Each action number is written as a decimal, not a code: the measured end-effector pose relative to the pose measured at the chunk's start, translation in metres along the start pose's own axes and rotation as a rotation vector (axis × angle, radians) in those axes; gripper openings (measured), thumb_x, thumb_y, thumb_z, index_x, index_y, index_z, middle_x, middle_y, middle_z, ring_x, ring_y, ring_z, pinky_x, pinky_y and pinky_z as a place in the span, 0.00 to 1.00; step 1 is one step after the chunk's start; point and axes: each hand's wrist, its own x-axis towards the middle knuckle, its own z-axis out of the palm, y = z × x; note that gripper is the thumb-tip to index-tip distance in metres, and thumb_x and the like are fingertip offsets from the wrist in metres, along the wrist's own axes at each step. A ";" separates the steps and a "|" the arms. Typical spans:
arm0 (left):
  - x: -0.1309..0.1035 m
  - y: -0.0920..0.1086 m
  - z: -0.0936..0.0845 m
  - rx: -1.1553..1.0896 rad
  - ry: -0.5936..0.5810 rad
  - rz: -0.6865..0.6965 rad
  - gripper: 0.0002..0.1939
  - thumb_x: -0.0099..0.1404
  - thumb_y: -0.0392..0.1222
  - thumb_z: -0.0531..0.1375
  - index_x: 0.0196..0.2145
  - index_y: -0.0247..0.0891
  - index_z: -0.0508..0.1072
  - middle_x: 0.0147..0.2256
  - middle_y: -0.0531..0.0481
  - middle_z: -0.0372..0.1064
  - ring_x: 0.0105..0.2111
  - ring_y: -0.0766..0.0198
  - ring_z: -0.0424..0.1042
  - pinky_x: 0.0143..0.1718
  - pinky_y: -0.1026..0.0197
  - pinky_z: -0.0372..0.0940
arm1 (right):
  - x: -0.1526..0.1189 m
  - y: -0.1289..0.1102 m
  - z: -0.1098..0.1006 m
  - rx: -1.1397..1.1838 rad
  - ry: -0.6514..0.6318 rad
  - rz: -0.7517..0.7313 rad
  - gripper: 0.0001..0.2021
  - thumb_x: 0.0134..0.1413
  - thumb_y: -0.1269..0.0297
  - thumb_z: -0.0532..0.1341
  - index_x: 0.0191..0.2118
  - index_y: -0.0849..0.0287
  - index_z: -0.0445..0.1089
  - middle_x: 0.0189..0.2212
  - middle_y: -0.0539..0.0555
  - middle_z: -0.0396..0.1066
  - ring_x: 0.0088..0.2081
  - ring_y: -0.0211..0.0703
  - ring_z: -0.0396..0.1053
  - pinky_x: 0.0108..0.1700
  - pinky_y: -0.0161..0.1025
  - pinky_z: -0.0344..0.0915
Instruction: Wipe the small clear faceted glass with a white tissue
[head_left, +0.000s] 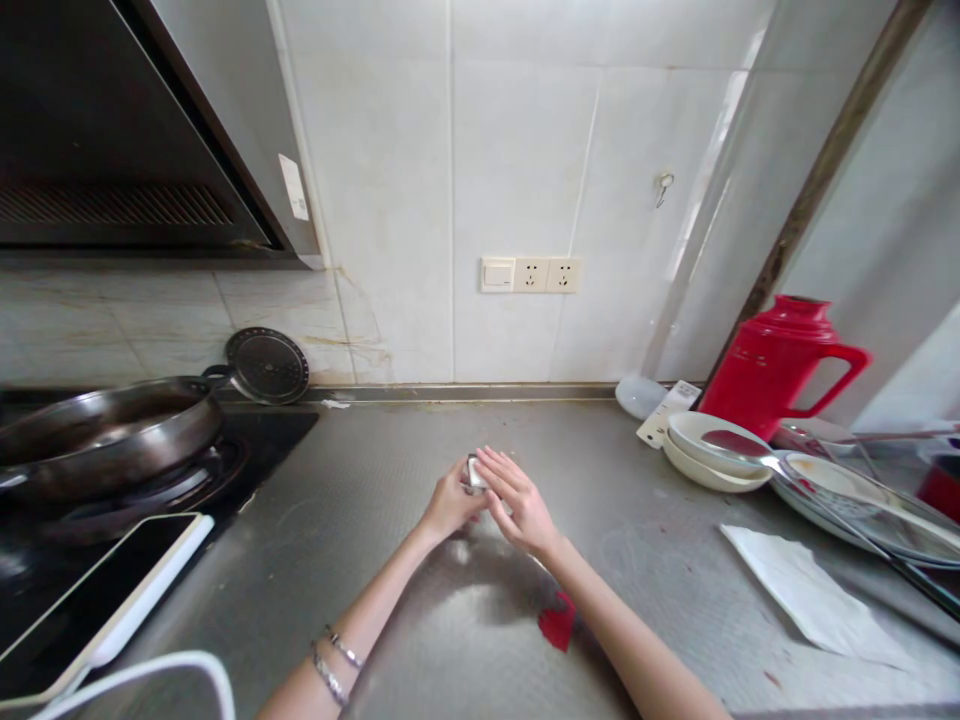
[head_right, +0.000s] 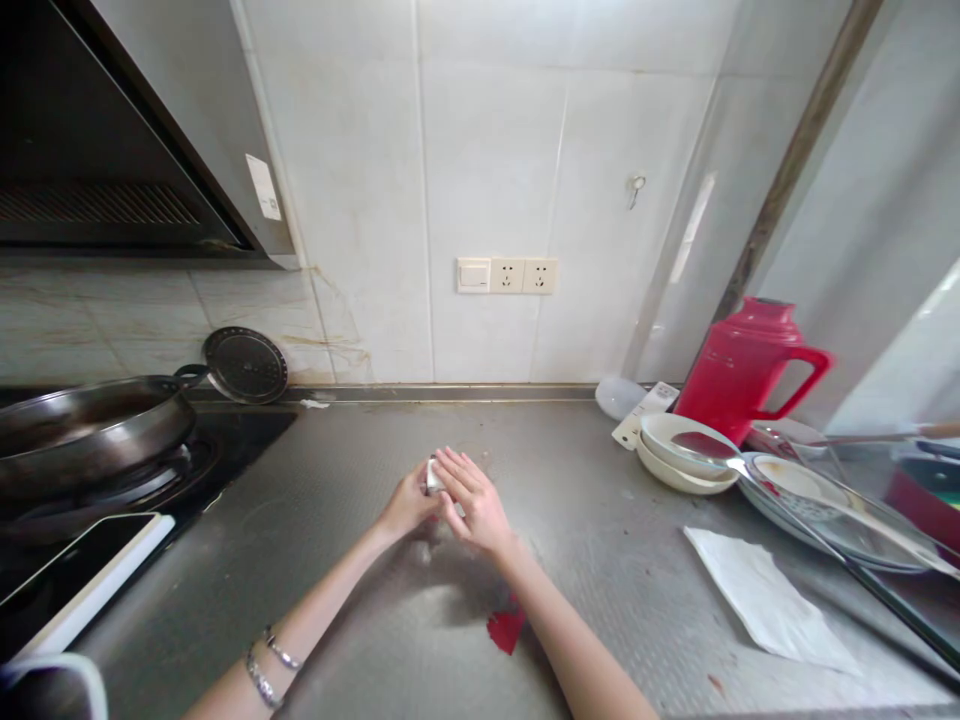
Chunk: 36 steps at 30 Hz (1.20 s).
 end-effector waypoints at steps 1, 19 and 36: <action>0.000 0.001 0.000 -0.016 -0.005 -0.018 0.27 0.48 0.44 0.67 0.46 0.35 0.68 0.36 0.48 0.73 0.29 0.64 0.71 0.23 0.68 0.65 | 0.000 0.001 0.000 0.021 0.030 0.045 0.23 0.63 0.68 0.49 0.63 0.54 0.56 0.61 0.58 0.60 0.63 0.50 0.56 0.61 0.58 0.58; -0.003 0.004 0.001 -0.117 -0.033 -0.122 0.33 0.46 0.50 0.71 0.48 0.37 0.68 0.34 0.50 0.71 0.27 0.66 0.70 0.19 0.70 0.65 | -0.003 0.008 0.010 0.286 0.066 0.376 0.21 0.66 0.58 0.49 0.62 0.51 0.58 0.61 0.56 0.60 0.61 0.51 0.59 0.59 0.55 0.60; -0.003 0.010 -0.005 -0.292 -0.212 -0.260 0.37 0.47 0.62 0.67 0.47 0.35 0.69 0.37 0.45 0.71 0.24 0.67 0.69 0.24 0.62 0.68 | -0.008 0.019 0.021 0.485 -0.013 0.384 0.41 0.44 0.59 0.69 0.64 0.52 0.53 0.61 0.61 0.57 0.60 0.54 0.59 0.55 0.49 0.65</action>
